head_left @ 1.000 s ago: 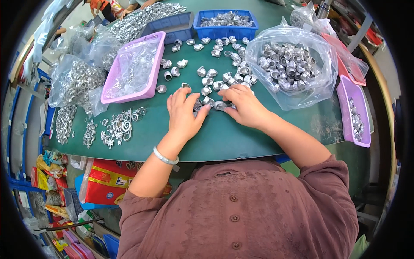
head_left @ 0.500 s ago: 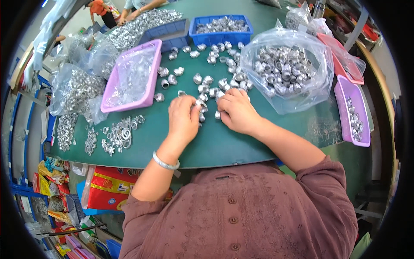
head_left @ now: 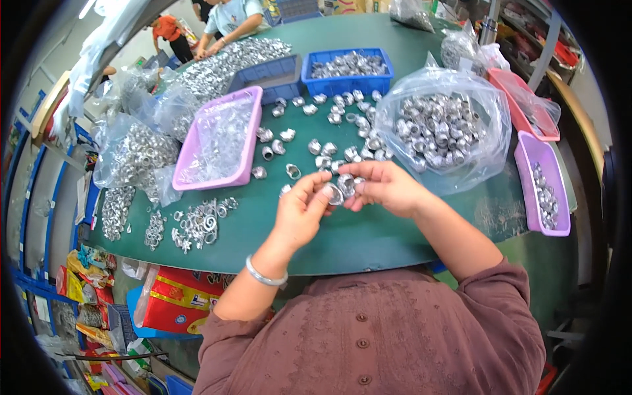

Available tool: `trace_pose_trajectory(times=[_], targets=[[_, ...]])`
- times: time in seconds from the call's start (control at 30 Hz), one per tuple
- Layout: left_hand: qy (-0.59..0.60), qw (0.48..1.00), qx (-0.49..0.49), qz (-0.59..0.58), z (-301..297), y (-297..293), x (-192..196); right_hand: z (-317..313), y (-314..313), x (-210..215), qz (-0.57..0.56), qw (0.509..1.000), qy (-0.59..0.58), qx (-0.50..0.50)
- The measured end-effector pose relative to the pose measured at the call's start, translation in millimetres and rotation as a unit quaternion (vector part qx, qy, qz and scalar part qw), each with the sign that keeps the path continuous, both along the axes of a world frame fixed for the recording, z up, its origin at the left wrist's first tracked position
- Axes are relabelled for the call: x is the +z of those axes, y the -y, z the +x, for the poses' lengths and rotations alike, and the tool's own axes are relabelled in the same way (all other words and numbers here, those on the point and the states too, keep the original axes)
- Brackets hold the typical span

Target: The person assembles small metal components and rings by hand, picking them from bins and bags on a green worktable and joining them together.

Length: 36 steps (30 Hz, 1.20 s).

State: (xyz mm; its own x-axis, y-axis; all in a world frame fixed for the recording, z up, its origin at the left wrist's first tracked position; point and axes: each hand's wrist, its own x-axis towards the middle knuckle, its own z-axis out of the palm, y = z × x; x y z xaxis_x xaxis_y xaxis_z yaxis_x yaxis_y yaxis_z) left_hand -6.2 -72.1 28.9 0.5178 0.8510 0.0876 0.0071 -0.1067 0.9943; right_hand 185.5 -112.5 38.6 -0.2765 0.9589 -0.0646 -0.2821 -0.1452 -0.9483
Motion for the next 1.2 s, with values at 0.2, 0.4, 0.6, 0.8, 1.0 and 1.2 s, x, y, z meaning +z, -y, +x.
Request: trace_pose_trajectory(times=[0.2,0.4,0.6,0.8,1.0,1.2], targets=[[0.044,0.996,-0.060,-0.041,-4.4,6.9,13.4,3.5,13.7,12.5,0.011,1.000,-0.010,0.014],[0.048,0.995,-0.065,-0.064,-4.2,10.6,11.4,6.9,21.5,8.5,0.004,1.000,-0.014,-0.002],[0.042,0.997,-0.059,-0.031,-1.6,14.0,11.1,6.1,25.1,8.1,0.010,1.000,-0.012,-0.017],[0.023,0.999,-0.044,-0.010,-0.1,16.4,12.9,5.9,28.1,8.2,0.018,1.000,-0.004,-0.021],[0.039,0.982,-0.046,-0.181,2.9,15.4,14.6,5.5,30.2,-1.5,-0.062,0.989,-0.131,-0.008],[0.077,0.950,-0.038,-0.299,6.5,14.5,7.5,3.3,31.8,-14.5,-0.098,0.976,-0.193,-0.002]])
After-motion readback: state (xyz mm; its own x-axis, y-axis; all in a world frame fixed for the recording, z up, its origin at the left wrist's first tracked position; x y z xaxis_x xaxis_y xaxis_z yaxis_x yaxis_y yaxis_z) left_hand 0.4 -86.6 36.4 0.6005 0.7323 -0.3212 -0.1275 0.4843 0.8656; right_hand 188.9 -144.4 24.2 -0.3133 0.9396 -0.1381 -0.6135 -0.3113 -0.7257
